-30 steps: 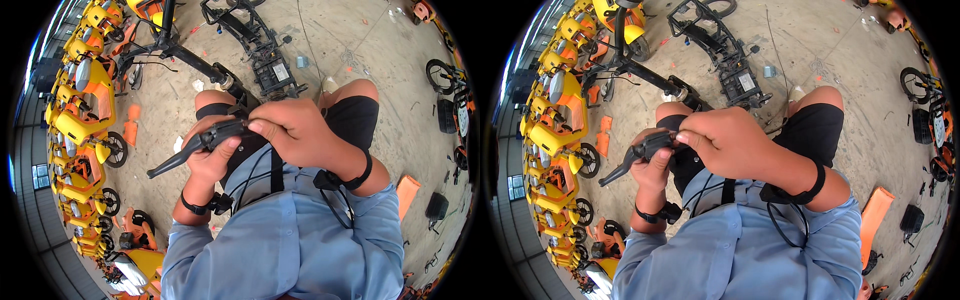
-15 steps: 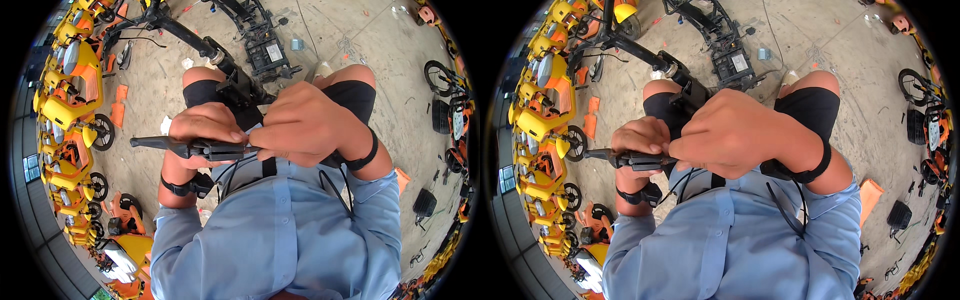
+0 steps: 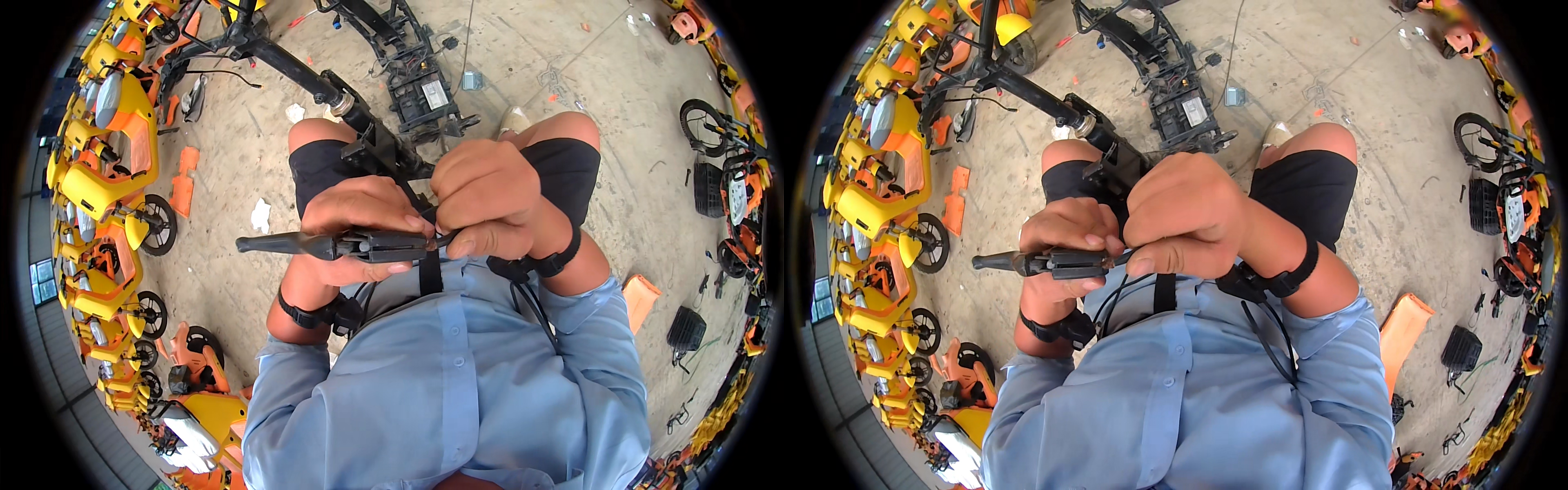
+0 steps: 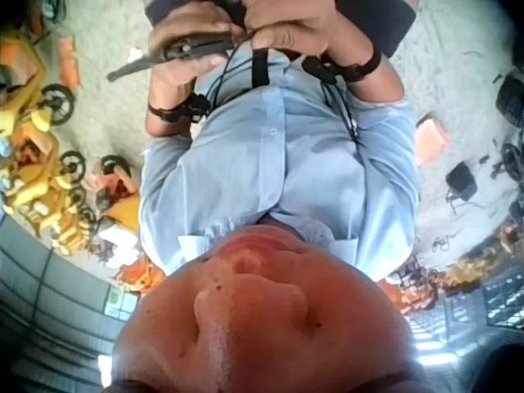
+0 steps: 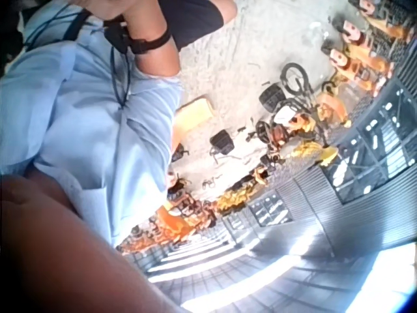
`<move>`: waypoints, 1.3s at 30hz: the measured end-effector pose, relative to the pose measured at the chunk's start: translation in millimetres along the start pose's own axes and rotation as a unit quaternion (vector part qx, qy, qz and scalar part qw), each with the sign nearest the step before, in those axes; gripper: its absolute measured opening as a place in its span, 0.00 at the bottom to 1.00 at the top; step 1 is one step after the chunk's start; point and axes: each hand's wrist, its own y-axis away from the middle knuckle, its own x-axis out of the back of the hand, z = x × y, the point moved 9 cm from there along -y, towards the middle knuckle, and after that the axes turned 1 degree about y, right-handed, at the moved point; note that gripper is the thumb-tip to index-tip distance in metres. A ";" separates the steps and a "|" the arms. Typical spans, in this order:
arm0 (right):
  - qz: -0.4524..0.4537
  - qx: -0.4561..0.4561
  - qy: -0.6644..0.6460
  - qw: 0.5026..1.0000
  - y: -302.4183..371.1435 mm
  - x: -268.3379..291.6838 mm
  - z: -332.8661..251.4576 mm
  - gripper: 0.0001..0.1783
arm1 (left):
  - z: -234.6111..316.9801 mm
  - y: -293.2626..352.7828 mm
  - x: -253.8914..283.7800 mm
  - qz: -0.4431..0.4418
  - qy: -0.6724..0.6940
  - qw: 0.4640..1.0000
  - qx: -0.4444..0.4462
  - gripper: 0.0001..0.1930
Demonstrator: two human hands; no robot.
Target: The person manipulates a brake lever assembly on a scooter, threading a cable through the component and then picking up and using a pair of pliers on the cable end.
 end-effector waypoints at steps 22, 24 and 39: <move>-0.166 -0.107 0.358 0.913 -2.6 -8.8 10.8 0.21 | -4.8 -4.5 9.8 -0.104 -0.221 0.968 0.063 0.18; -0.138 -0.116 0.372 0.911 -2.3 -8.3 8.8 0.22 | -5.0 -10.5 3.7 -0.132 -0.251 0.956 0.067 0.20; -0.089 -0.287 0.397 0.867 11.9 -15.1 5.7 0.16 | 3.9 -2.6 -4.6 -0.080 -0.412 0.899 0.127 0.14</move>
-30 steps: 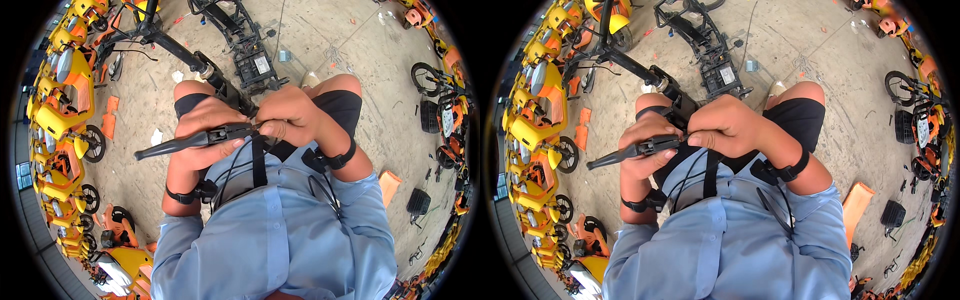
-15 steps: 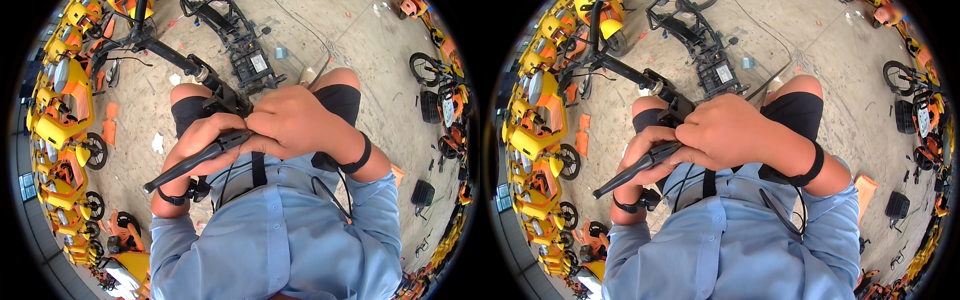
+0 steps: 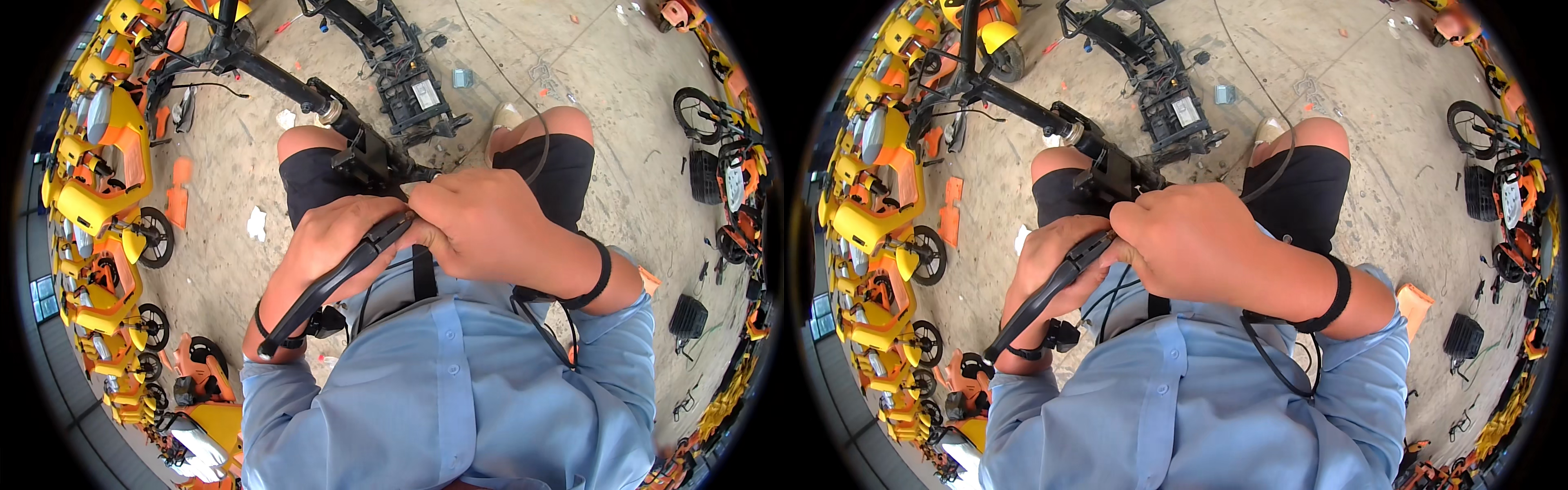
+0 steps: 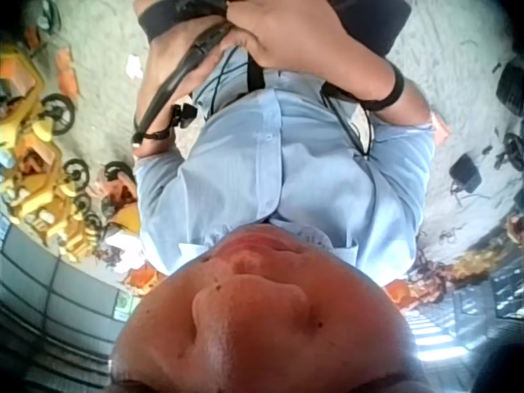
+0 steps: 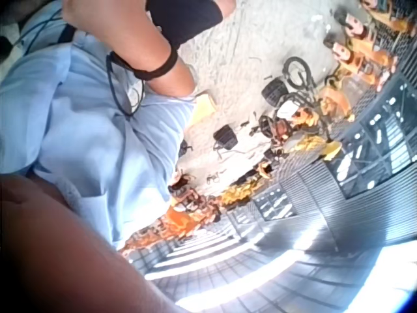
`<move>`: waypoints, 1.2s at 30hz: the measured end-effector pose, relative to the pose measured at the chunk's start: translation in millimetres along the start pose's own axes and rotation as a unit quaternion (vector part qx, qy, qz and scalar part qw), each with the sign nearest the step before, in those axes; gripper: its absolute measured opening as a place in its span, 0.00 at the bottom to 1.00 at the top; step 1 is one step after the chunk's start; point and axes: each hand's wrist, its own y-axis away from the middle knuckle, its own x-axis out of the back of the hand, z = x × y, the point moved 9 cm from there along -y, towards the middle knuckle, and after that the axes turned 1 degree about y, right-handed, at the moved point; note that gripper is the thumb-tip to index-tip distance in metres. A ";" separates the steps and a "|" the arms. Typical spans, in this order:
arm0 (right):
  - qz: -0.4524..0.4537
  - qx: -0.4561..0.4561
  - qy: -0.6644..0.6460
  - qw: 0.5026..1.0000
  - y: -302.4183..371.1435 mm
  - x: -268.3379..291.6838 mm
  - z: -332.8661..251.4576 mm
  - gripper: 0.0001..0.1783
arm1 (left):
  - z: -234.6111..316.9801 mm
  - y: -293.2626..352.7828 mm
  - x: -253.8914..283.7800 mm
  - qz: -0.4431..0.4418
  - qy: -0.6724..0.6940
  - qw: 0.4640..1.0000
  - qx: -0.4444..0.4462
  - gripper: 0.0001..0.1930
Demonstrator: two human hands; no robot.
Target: The person manipulates a brake lever assembly on a scooter, threading a cable through the component and then picking up and using a pair of pliers on the cable end.
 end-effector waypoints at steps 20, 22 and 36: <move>-0.132 0.179 -0.059 0.973 35.8 -17.2 -35.4 0.24 | 28.2 34.5 -19.9 -0.135 0.192 0.968 -0.091 0.16; -0.166 0.183 -0.059 0.967 38.8 -19.5 -39.6 0.25 | 33.5 39.5 -20.7 -0.171 0.154 0.967 -0.105 0.20; -0.289 0.117 -0.103 0.945 56.6 -27.2 -47.8 0.20 | 48.7 55.8 -27.4 -0.186 0.045 0.975 -0.117 0.21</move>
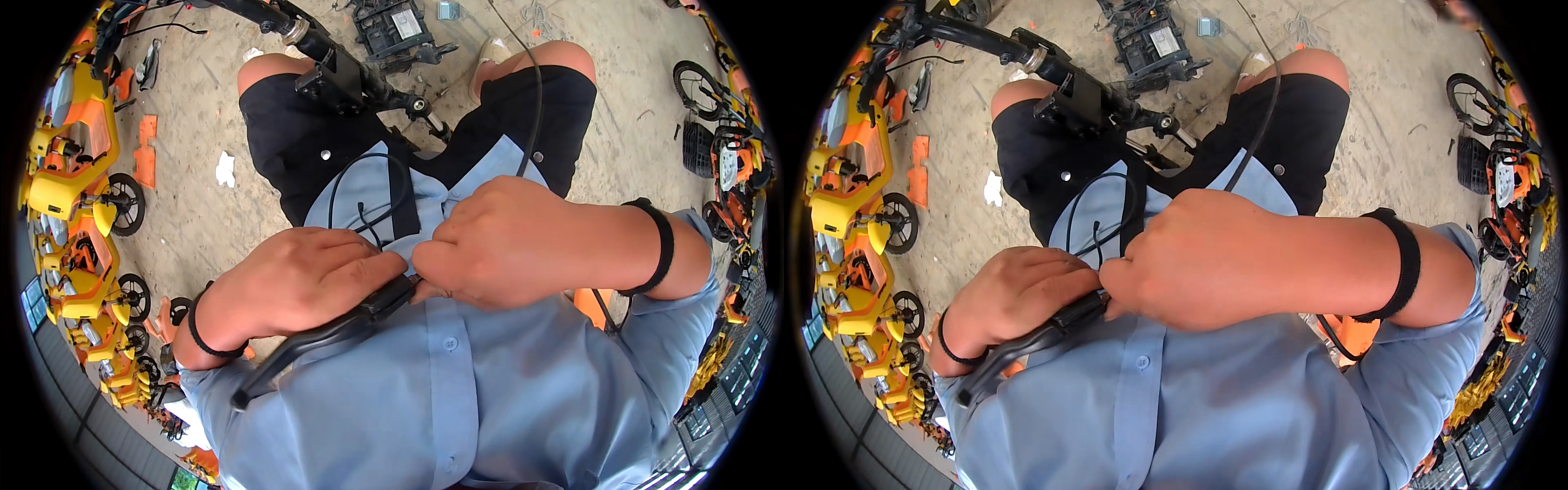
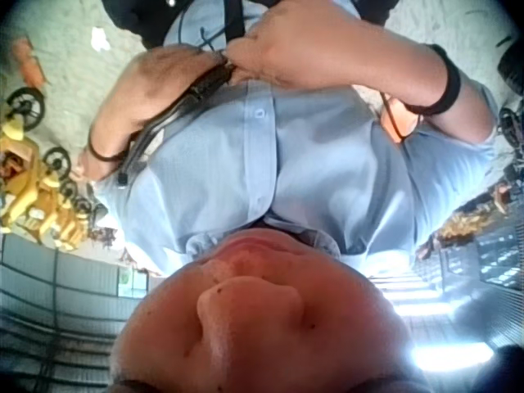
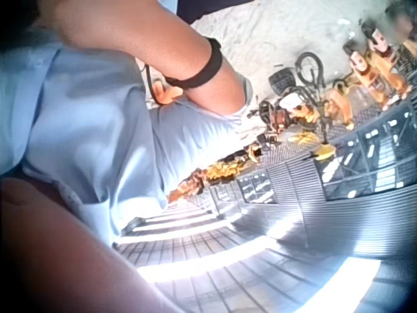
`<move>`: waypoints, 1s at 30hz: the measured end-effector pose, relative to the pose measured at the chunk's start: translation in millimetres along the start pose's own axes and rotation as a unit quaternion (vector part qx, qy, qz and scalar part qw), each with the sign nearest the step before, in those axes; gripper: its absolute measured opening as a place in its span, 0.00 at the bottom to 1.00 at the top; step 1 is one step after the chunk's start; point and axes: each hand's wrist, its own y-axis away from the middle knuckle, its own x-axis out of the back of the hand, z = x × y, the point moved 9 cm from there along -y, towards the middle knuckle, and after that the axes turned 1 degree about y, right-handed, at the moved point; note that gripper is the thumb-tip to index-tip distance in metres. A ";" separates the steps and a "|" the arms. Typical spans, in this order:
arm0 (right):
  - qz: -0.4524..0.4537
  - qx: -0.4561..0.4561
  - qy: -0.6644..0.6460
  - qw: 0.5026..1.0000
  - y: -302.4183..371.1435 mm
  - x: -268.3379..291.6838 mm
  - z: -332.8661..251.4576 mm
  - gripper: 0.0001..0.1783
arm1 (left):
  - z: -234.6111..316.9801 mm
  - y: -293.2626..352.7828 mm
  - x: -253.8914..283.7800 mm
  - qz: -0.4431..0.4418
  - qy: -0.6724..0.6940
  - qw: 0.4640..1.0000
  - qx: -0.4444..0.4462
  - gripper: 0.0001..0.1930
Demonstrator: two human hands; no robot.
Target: The person manipulates a brake lever assembly on a scooter, threading a cable through the component and then picking up and using a pair of pliers on the cable end.
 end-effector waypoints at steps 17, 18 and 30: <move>0.175 0.060 -0.202 0.962 -3.4 -15.0 44.6 0.16 | -33.3 4.6 -10.9 0.105 0.112 0.988 0.018 0.22; 0.149 0.043 -0.167 0.974 -4.3 -12.2 44.4 0.15 | -34.6 4.0 -8.6 0.088 0.090 0.992 0.022 0.23; 0.035 0.044 0.022 0.998 -2.8 15.8 11.7 0.11 | -18.2 4.9 -0.8 0.060 0.054 0.996 0.024 0.21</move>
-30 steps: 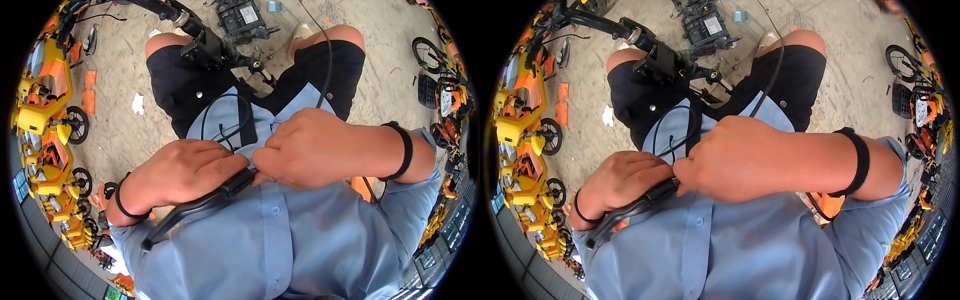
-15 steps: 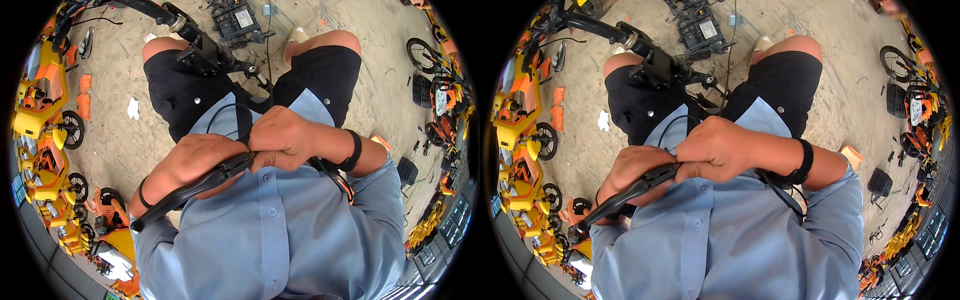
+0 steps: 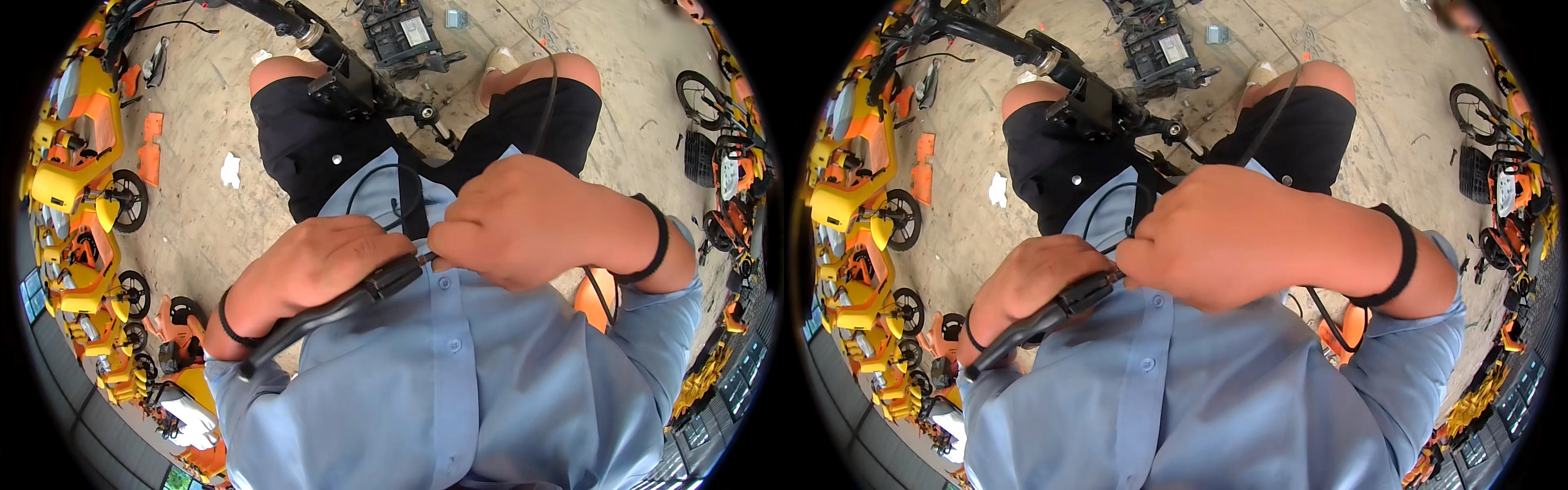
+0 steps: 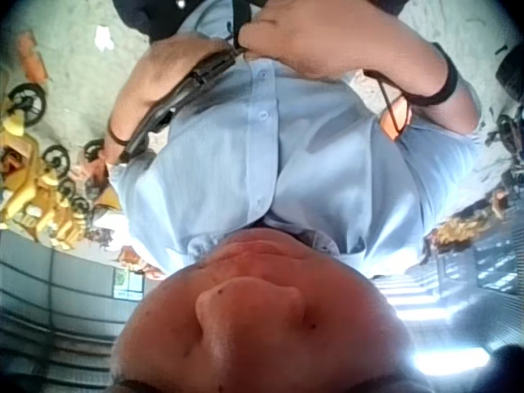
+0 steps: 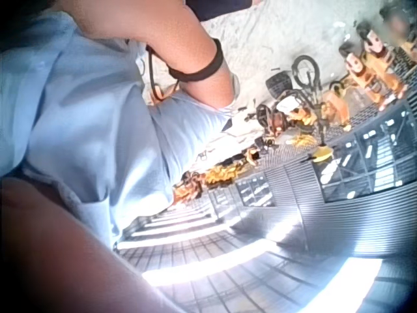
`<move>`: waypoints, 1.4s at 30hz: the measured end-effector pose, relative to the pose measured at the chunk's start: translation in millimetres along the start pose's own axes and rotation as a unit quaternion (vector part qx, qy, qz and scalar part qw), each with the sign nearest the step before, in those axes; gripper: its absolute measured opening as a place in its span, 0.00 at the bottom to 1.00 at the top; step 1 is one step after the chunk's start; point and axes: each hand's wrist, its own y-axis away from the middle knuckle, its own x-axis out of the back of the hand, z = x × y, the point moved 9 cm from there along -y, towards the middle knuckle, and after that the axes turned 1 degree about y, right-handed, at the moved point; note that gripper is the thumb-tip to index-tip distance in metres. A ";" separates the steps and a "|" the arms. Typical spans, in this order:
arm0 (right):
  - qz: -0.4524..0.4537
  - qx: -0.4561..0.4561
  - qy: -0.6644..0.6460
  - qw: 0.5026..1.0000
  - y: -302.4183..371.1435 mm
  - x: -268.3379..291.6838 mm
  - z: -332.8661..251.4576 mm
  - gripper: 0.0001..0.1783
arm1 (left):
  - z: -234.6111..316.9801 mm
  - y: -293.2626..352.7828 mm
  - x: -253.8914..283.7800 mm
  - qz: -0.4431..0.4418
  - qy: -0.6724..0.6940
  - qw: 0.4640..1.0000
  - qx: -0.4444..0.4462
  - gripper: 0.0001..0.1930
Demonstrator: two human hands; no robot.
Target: The person manipulates a brake lever assembly on a scooter, threading a cable through the component and then picking up and using a pair of pliers on the cable end.
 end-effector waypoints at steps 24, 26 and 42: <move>0.364 -0.004 -0.082 0.928 2.6 -23.5 49.2 0.04 | -36.8 -2.7 7.8 0.202 0.187 0.949 0.153 0.11; 0.302 -0.056 -0.030 0.951 1.0 -33.9 67.4 0.07 | -40.8 -13.4 21.3 0.130 0.133 0.968 0.169 0.12; 0.261 0.142 0.188 0.936 -22.4 86.0 2.4 0.09 | -8.0 -55.2 24.6 -0.096 0.520 0.847 0.054 0.10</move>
